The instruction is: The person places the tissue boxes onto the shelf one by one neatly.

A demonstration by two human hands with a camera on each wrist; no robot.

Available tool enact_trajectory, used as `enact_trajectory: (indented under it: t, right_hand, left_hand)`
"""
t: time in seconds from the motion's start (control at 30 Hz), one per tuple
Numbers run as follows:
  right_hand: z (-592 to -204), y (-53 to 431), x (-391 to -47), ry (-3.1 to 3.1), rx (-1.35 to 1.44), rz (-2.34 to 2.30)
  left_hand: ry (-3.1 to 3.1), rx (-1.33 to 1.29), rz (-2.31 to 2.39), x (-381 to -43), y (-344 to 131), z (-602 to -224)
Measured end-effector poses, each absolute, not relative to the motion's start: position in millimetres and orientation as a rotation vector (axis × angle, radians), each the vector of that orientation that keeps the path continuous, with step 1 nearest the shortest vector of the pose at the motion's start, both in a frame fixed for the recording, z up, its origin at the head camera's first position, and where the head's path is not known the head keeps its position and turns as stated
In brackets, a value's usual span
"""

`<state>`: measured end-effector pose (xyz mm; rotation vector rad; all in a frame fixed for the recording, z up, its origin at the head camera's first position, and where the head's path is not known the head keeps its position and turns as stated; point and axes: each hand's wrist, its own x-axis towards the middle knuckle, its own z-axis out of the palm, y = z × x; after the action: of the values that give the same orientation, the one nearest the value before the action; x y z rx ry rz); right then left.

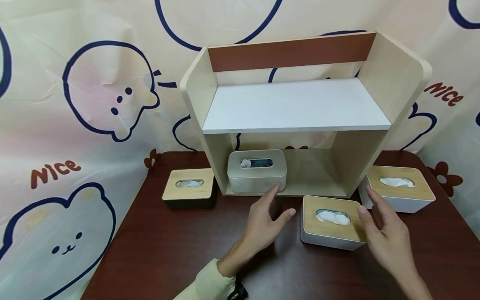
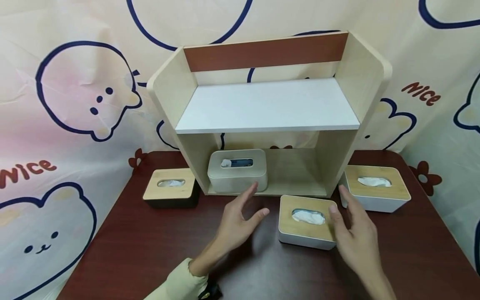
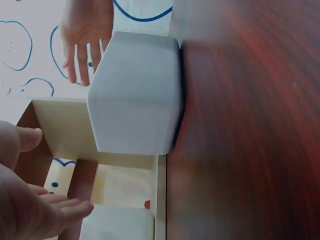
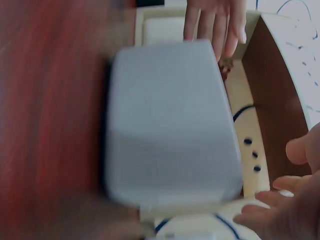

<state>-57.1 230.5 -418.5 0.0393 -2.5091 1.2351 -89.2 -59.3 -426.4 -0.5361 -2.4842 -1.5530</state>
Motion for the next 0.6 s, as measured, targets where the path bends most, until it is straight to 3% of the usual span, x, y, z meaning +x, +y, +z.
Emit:
enact_trajectory:
  t: [0.3, 0.6]
  right_hand:
    - [-451.0, 280.7, -48.0, -2.779, 0.101, 1.233]
    - [-466.3, 297.7, -53.1, -2.962, 0.201, 1.483]
  left_hand:
    - [-2.604, -0.675, -1.58, -88.1, -53.1, -433.7]
    - [-2.605, -0.874, -1.7, -92.5, -48.2, -446.6]
